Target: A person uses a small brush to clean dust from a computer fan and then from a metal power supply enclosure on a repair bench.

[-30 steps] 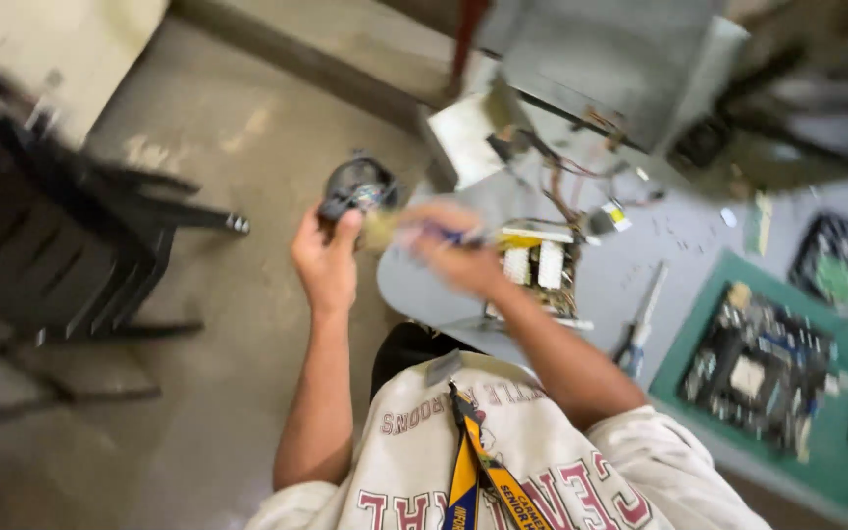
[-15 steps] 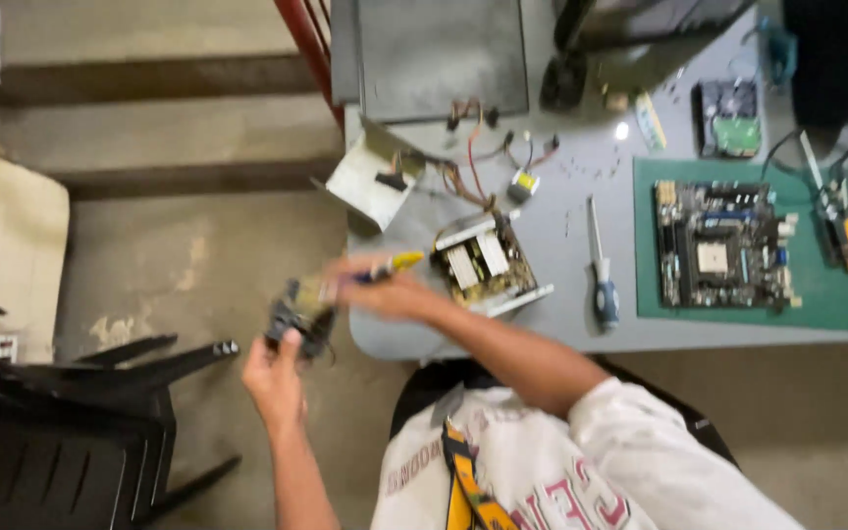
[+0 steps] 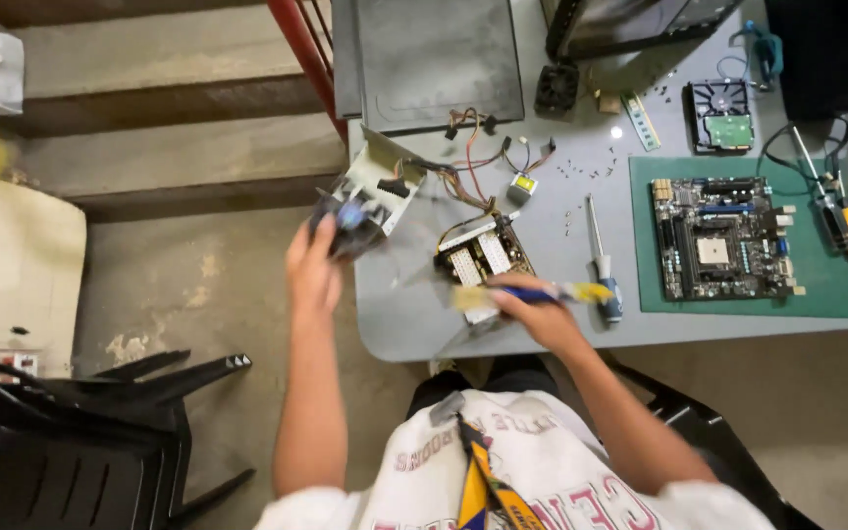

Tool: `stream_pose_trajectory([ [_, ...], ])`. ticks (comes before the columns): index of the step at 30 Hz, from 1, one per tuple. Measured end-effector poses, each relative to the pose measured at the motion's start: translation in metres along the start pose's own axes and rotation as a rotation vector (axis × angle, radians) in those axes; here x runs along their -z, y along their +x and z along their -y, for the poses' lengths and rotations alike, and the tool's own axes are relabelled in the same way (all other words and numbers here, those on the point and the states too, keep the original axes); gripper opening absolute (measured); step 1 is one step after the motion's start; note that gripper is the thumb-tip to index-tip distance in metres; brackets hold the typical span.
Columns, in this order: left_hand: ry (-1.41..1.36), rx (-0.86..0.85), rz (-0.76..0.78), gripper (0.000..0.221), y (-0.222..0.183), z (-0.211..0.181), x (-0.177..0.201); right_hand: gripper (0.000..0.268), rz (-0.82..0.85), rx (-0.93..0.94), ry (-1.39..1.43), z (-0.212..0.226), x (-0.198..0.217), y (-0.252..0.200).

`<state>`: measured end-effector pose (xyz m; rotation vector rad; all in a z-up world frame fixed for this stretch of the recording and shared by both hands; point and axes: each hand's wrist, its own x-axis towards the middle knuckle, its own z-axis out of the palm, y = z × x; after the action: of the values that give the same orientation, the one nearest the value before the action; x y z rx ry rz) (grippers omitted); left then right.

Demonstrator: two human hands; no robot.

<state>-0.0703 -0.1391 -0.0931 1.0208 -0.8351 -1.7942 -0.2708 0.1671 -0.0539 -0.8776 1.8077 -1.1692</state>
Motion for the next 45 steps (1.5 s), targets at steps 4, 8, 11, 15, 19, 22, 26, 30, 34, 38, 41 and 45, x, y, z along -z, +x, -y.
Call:
stream_pose_trajectory([
  [4,0.084,0.068,0.024,0.04,0.093,0.058,-0.103,0.032,-0.216,-0.155,0.227,-0.09,0.056,-0.038],
  [8,0.379,-0.021,-0.028,0.051,0.186,0.137,-0.201,0.029,-0.556,-0.127,0.088,-0.103,0.125,-0.071],
  [11,0.536,0.023,-0.086,0.049,0.241,0.191,-0.241,0.034,-0.663,-0.248,0.087,-0.121,0.162,-0.091],
  [15,0.38,0.257,-0.24,0.044,0.274,0.217,-0.277,0.036,-0.724,-0.447,0.248,-0.123,0.179,-0.098],
  [19,0.267,0.348,-0.299,0.044,0.302,0.225,-0.291,0.037,-0.735,-0.545,0.269,-0.112,0.2,-0.093],
  [22,0.301,0.365,-0.243,0.037,0.318,0.215,-0.296,0.04,-0.674,-0.498,0.252,-0.108,0.22,-0.086],
  [26,0.466,0.458,0.011,0.038,0.303,0.154,-0.31,0.039,-0.669,-0.491,0.213,-0.095,0.237,-0.07],
  [30,0.471,0.443,0.154,0.034,0.228,0.06,-0.323,0.037,-0.66,-0.487,0.236,-0.084,0.239,-0.044],
  [34,0.482,0.221,0.171,0.033,0.199,0.058,-0.296,0.032,-0.541,-0.348,0.242,-0.116,0.239,-0.013],
  [38,0.698,-0.08,0.03,0.036,0.172,0.063,-0.261,0.044,-0.497,-0.243,0.022,-0.084,0.212,0.026],
  [41,1.004,-0.393,-0.045,0.05,0.166,0.069,-0.243,0.044,-0.505,-0.015,0.021,-0.077,0.188,0.072],
  [45,1.56,-0.563,0.174,0.05,0.193,0.042,-0.219,0.035,-0.331,0.103,0.051,-0.037,0.16,0.106],
])
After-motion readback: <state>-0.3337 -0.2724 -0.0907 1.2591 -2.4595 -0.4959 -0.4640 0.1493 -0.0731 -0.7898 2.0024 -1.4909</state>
